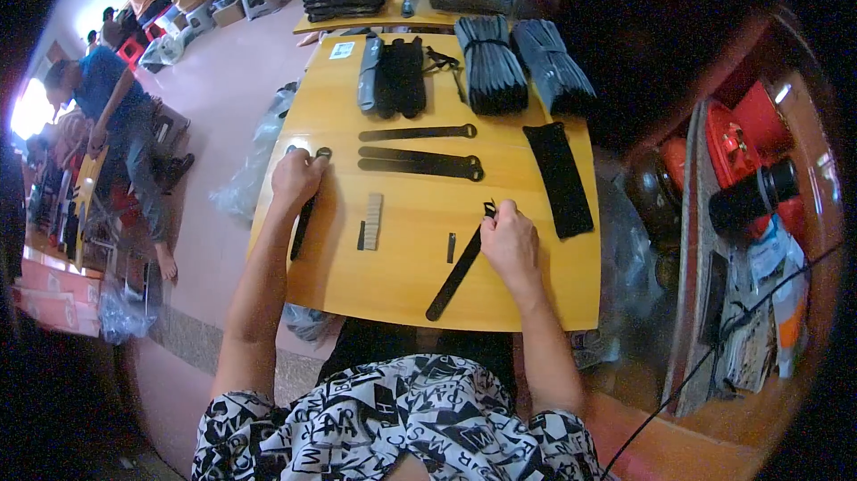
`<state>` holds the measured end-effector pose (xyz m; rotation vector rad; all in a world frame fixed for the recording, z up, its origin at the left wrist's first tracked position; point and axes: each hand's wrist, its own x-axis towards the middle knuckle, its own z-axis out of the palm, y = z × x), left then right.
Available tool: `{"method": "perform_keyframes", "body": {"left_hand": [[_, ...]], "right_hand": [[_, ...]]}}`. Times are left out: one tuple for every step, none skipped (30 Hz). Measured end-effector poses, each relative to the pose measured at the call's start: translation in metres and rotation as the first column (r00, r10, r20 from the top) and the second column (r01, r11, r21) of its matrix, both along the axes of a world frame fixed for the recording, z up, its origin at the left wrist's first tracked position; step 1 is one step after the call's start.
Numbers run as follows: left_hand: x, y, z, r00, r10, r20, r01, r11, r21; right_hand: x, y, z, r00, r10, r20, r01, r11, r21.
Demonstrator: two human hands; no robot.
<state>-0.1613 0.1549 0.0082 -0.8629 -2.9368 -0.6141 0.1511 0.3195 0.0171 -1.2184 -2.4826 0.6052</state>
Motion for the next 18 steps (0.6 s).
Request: {"method": "perform_keyframes", "body": {"left_hand": [[0.009,0.005,0.007,1.0,-0.016,0.0,0.015,1.0,0.014],[0.01,0.001,0.01,0.998,-0.059,0.034,0.057,0.996,0.061],[0.012,-0.001,0.011,0.998,-0.06,0.03,0.058,0.995,0.082],[0.01,-0.002,0.007,0.999,-0.027,0.036,0.024,0.997,0.078],[0.008,-0.001,0.005,0.999,0.009,0.041,-0.012,0.997,0.076],[0.007,0.001,0.003,0.999,-0.007,0.043,0.003,0.997,0.083],[0.005,0.002,0.001,0.999,0.026,0.039,-0.027,0.999,0.029],[0.004,0.0,-0.001,0.997,0.074,0.03,-0.073,0.997,-0.029],[0.002,-0.002,-0.003,0.996,0.083,0.03,-0.082,0.996,-0.029],[0.0,-0.006,-0.006,0.993,0.064,0.095,-0.067,0.997,0.027],[-0.003,-0.012,-0.01,0.987,0.046,0.155,-0.059,0.995,0.081],[-0.003,-0.016,-0.012,0.988,0.031,0.149,-0.05,0.991,0.126],[0.001,-0.022,-0.015,0.995,0.045,0.094,-0.062,0.982,0.181],[0.005,-0.023,-0.016,0.994,0.037,0.102,-0.058,0.977,0.207],[0.007,-0.026,-0.016,0.993,0.028,0.11,-0.053,0.971,0.234],[0.01,-0.03,-0.016,0.993,0.042,0.108,-0.066,0.971,0.231],[0.015,-0.029,-0.015,0.992,0.043,0.116,-0.072,0.964,0.256],[0.018,-0.028,-0.014,0.991,0.041,0.125,-0.075,0.956,0.283]], "right_hand": [[0.001,0.0,0.0,1.0,-0.026,0.004,0.026,1.0,0.004],[0.0,0.0,-0.002,0.999,-0.027,-0.025,0.027,1.0,-0.014],[-0.001,0.0,-0.003,0.998,-0.027,-0.052,0.025,0.999,-0.03],[-0.001,-0.001,-0.002,0.997,-0.017,-0.079,0.015,0.999,-0.029],[-0.003,-0.003,-0.005,0.988,-0.06,-0.139,0.059,0.998,-0.012],[-0.002,-0.003,-0.008,0.983,-0.065,-0.173,0.063,0.998,-0.017],[0.001,-0.002,-0.009,0.976,-0.068,-0.206,0.064,0.998,-0.023],[0.003,-0.005,-0.005,0.976,-0.065,-0.207,0.062,0.998,-0.021],[0.007,-0.013,0.004,0.965,-0.036,-0.259,0.026,0.999,-0.04],[0.01,-0.021,0.012,0.95,-0.005,-0.312,-0.014,0.998,-0.058],[0.014,-0.029,0.021,0.949,0.01,-0.315,-0.031,0.998,-0.062],[0.019,-0.037,0.029,0.941,-0.011,-0.337,-0.031,0.992,-0.119],[0.022,-0.044,0.035,0.934,-0.032,-0.356,-0.034,0.984,-0.178],[0.027,-0.049,0.038,0.927,-0.024,-0.374,-0.053,0.979,-0.197],[0.028,-0.056,0.039,0.926,-0.011,-0.376,-0.069,0.977,-0.201],[0.029,-0.062,0.04,0.92,0.036,-0.39,-0.125,0.971,-0.203],[0.032,-0.066,0.041,0.912,0.075,-0.403,-0.168,0.965,-0.203],[0.032,-0.072,0.042,0.917,0.072,-0.392,-0.175,0.957,-0.232]]}}
